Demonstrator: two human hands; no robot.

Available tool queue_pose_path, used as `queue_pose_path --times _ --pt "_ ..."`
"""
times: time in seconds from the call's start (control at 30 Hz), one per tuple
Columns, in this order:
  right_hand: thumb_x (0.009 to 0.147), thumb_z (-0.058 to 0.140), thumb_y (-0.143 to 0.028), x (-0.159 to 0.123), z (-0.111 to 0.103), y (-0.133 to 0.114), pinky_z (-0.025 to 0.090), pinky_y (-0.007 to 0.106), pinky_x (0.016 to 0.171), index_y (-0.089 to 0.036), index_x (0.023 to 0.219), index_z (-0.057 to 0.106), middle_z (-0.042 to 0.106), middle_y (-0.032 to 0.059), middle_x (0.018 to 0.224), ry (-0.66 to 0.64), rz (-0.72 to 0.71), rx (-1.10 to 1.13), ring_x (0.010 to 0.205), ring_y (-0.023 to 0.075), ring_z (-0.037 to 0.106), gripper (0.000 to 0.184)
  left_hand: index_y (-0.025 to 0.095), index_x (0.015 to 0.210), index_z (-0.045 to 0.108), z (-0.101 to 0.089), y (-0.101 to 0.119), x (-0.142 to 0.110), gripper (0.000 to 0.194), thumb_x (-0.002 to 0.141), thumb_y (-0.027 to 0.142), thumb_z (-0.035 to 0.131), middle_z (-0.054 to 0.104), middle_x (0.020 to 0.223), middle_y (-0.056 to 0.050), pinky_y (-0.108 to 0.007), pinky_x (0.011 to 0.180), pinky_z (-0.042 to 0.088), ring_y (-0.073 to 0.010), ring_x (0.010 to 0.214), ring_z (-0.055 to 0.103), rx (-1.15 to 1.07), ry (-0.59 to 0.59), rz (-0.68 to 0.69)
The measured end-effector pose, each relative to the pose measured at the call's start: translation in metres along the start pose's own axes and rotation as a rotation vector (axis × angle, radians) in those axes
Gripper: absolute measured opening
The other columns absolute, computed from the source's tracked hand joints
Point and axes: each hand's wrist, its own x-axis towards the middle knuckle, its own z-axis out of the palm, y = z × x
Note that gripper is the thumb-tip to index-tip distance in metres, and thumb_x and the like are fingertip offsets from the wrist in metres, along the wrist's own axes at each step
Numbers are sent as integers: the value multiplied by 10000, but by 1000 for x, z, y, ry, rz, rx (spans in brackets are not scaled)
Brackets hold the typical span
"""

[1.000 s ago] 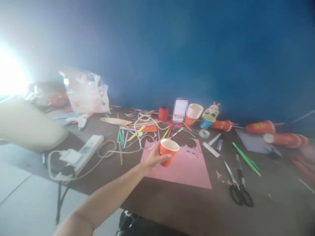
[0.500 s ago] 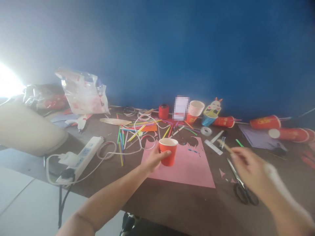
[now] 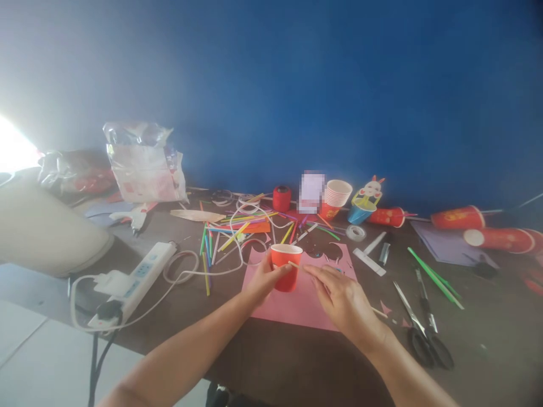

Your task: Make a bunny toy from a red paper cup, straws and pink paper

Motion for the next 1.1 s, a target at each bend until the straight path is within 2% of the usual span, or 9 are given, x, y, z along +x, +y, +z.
queue_pose_path --times 0.23,0.43,0.57,0.67,0.77,0.9,1.1 --pt "919 393 -185 -2 8 7 487 311 726 -212 1151 571 644 55 862 56 35 39 777 171 615 294 190 1180 489 -3 4 1 507 727 335 664 610 1016 -55 -309 841 410 -195 932 550 56 -28 90" --pt "908 405 -162 -4 12 11 481 311 732 -226 1176 549 634 46 872 72 29 50 774 167 608 311 204 1143 483 -3 7 3 564 643 268 736 599 1008 -37 -290 827 421 -177 911 554 157 67 200" --pt "902 413 -162 -5 16 10 477 309 723 -232 1168 552 623 43 864 47 53 57 769 170 600 308 198 1143 462 -3 7 4 589 629 269 742 587 950 -33 -275 739 445 -158 820 556 161 58 159" --pt "901 418 -167 -5 18 11 481 310 735 -230 1162 562 625 45 864 55 61 50 771 170 606 305 213 1167 427 -3 7 4 633 625 258 749 566 980 -37 -264 704 449 -154 816 547 173 69 176" --pt "907 416 -188 -5 19 13 487 303 723 -217 1140 580 631 49 845 77 53 47 750 165 611 286 206 1160 439 -4 7 3 604 640 269 741 571 1017 -48 -286 772 447 -177 893 548 144 42 215" --pt "909 421 -206 -5 21 15 488 304 705 -208 1129 582 634 55 848 84 41 60 746 170 609 273 202 1184 445 -7 4 4 589 673 300 719 589 1078 -67 -343 902 402 -215 1005 546 56 -32 184" --pt "904 433 -210 -7 22 19 490 310 689 -215 1160 567 629 51 822 73 22 88 725 176 613 289 183 1152 482 -9 -3 6 621 612 280 772 611 1061 -84 -357 880 413 -233 976 564 68 -37 138"
